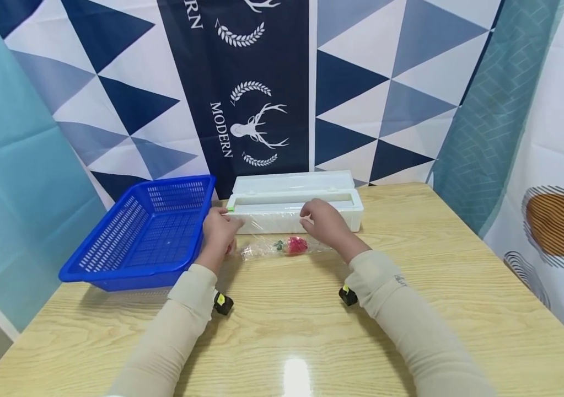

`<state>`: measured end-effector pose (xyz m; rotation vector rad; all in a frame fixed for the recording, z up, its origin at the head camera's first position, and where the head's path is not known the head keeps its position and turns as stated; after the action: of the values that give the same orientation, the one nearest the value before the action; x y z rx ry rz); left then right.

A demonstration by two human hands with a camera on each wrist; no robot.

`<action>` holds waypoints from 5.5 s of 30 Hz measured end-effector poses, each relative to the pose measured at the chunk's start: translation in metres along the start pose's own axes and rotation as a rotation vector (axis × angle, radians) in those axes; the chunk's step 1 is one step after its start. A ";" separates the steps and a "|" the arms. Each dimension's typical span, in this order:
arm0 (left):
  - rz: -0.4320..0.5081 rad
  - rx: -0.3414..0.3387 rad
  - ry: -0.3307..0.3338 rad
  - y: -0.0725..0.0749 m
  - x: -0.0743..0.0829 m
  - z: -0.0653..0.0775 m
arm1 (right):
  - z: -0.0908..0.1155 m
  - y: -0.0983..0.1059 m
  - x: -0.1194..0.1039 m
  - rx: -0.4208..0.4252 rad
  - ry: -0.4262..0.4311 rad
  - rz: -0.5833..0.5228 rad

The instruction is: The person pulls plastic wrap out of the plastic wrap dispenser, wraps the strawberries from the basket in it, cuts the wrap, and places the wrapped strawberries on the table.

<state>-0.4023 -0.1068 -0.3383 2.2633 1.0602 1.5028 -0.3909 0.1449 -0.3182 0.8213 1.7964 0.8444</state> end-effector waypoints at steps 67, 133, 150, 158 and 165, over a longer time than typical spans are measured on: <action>0.326 0.042 0.193 -0.022 -0.041 -0.014 | -0.093 -0.081 -0.133 -0.255 0.232 0.211; 0.431 -0.038 0.274 -0.027 -0.033 -0.012 | -0.074 -0.054 -0.111 -0.121 0.311 0.234; 0.358 -0.040 0.241 -0.028 -0.036 -0.012 | -0.069 -0.050 -0.099 -0.125 0.311 0.227; 0.349 -0.041 0.251 -0.024 -0.034 -0.019 | -0.069 -0.034 -0.087 -0.102 0.271 0.235; 0.328 -0.054 0.264 -0.026 -0.035 -0.016 | -0.065 -0.033 -0.075 -0.117 0.245 0.243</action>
<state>-0.4354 -0.1152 -0.3701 2.3334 0.7184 1.9786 -0.4327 0.0530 -0.2902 0.9020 1.8594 1.2422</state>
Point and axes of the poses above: each hand's wrist, its own z-axis away from the middle knuckle, its own y-axis out of the back of the hand, x = y × z, the point moved 9 cm from there along -z, towards the middle knuckle, and after that the axes turned 14 degrees about -y, right-handed, at the moved point
